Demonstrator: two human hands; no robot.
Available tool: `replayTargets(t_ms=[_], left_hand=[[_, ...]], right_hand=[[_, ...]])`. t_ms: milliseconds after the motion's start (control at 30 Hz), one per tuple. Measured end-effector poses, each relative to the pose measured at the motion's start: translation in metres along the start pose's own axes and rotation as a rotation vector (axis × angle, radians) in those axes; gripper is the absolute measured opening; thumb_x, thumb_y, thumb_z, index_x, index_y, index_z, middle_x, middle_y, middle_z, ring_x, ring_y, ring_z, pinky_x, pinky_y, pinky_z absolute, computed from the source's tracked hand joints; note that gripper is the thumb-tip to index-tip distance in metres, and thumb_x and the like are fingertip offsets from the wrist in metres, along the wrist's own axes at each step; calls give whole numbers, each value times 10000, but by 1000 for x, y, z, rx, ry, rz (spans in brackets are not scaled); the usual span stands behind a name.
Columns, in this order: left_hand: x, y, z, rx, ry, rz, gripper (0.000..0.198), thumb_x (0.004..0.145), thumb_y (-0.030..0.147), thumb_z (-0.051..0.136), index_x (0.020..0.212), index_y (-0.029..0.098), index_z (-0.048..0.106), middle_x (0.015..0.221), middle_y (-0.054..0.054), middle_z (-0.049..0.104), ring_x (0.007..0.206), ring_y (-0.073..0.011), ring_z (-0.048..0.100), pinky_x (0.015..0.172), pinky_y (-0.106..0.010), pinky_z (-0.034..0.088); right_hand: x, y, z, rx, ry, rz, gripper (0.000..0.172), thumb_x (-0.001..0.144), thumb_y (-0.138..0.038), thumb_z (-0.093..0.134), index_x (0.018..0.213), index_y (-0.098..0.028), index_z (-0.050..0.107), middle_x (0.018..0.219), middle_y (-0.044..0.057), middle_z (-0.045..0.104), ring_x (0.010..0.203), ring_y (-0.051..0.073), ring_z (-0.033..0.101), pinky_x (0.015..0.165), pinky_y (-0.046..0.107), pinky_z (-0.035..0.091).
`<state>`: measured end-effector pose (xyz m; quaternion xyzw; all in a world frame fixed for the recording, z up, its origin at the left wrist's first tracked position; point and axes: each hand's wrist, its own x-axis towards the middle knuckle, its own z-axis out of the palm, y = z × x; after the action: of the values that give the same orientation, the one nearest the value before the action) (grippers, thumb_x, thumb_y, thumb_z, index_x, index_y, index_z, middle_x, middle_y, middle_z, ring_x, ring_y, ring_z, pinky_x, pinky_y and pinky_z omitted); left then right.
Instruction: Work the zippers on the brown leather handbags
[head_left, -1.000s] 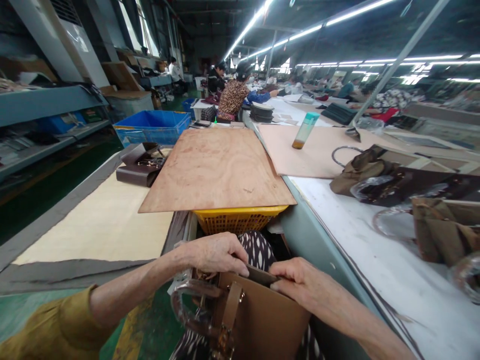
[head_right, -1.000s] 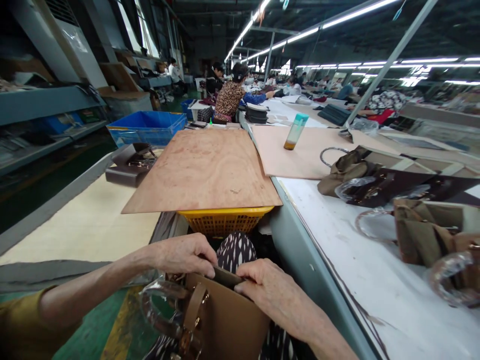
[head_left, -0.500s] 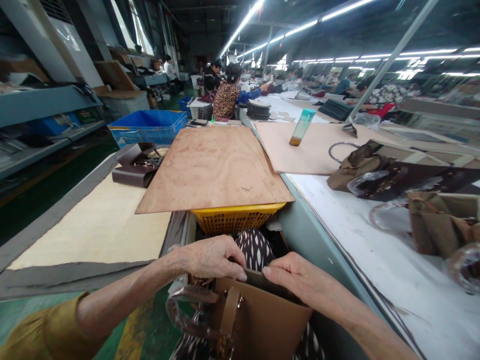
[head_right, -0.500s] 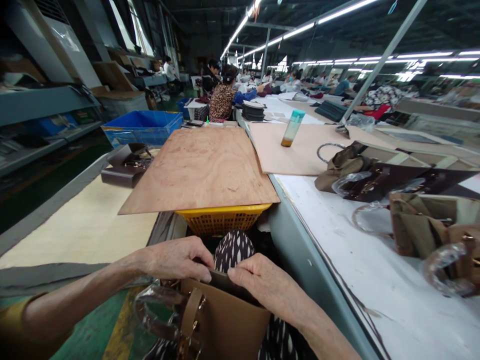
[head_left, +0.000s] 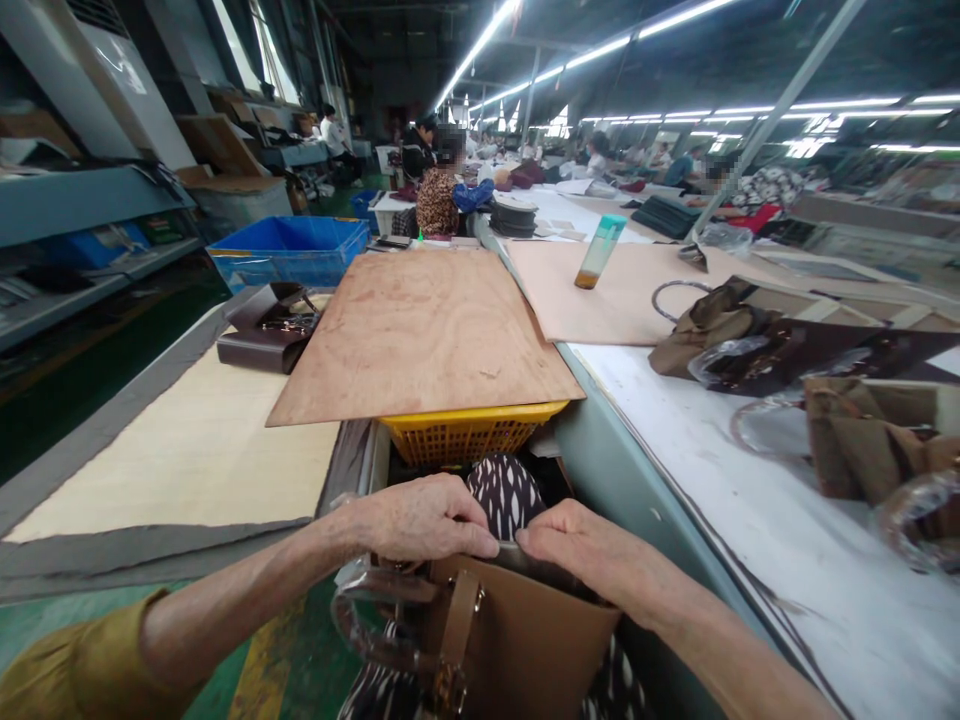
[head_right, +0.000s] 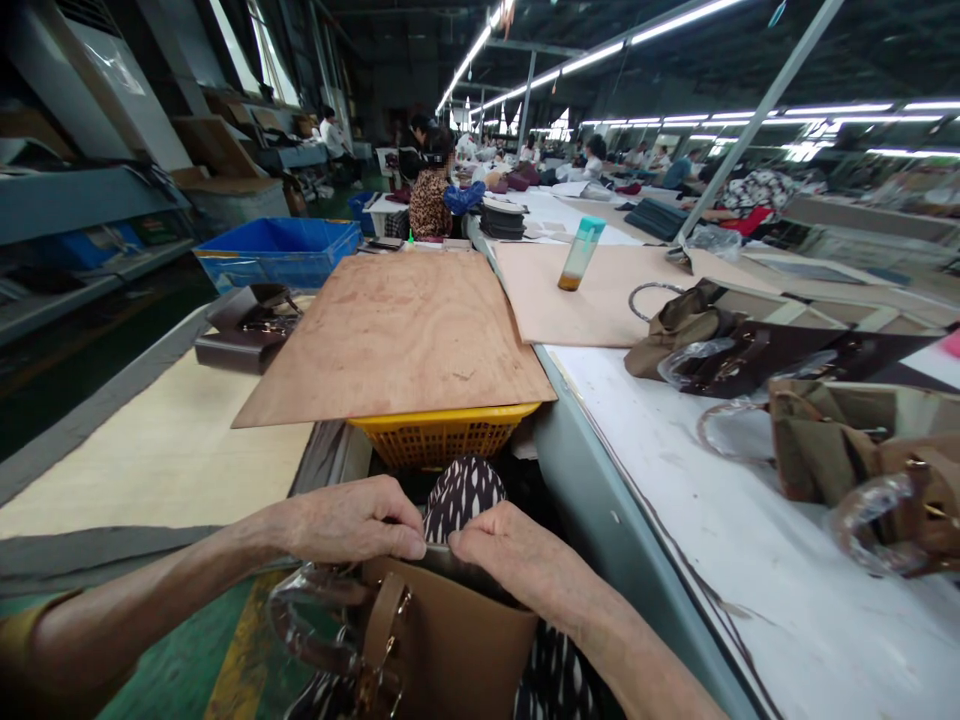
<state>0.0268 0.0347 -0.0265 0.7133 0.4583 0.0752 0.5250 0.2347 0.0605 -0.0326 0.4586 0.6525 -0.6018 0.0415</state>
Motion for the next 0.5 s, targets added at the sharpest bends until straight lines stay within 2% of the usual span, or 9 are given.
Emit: replayTargets(t_ms=[133, 200, 367, 500], left_hand=[[0, 0, 0, -3, -15, -47, 289, 763, 353, 459, 569, 148, 520, 485, 51, 381, 441, -74, 327, 407, -188, 236], [1, 2, 2, 9, 23, -40, 290, 772, 345, 459, 583, 144, 548, 494, 50, 395, 458, -77, 347, 425, -185, 252], [5, 6, 13, 99, 253, 66, 144, 754, 202, 501, 794, 173, 637, 633, 39, 536, 602, -99, 464, 545, -177, 331], [3, 7, 22, 237, 395, 175, 251, 729, 67, 469, 896, 199, 602, 834, 17, 594, 776, -126, 523, 701, -213, 376]], right_hand=[[3, 5, 0, 212, -90, 0, 338, 751, -386, 491, 506, -189, 366, 428, -87, 273, 387, 55, 177, 379, 235, 92], [4, 8, -1, 258, -75, -17, 371, 746, -446, 519, 519, -181, 391, 440, -88, 284, 404, 56, 180, 393, 230, 104], [-7, 10, -1, 224, 67, -154, 372, 780, -484, 504, 638, -140, 528, 531, -63, 359, 496, 74, 269, 464, 210, 207], [-18, 11, -4, 140, 43, -236, 280, 801, -392, 493, 753, -136, 597, 656, -21, 480, 597, 103, 384, 550, 213, 293]])
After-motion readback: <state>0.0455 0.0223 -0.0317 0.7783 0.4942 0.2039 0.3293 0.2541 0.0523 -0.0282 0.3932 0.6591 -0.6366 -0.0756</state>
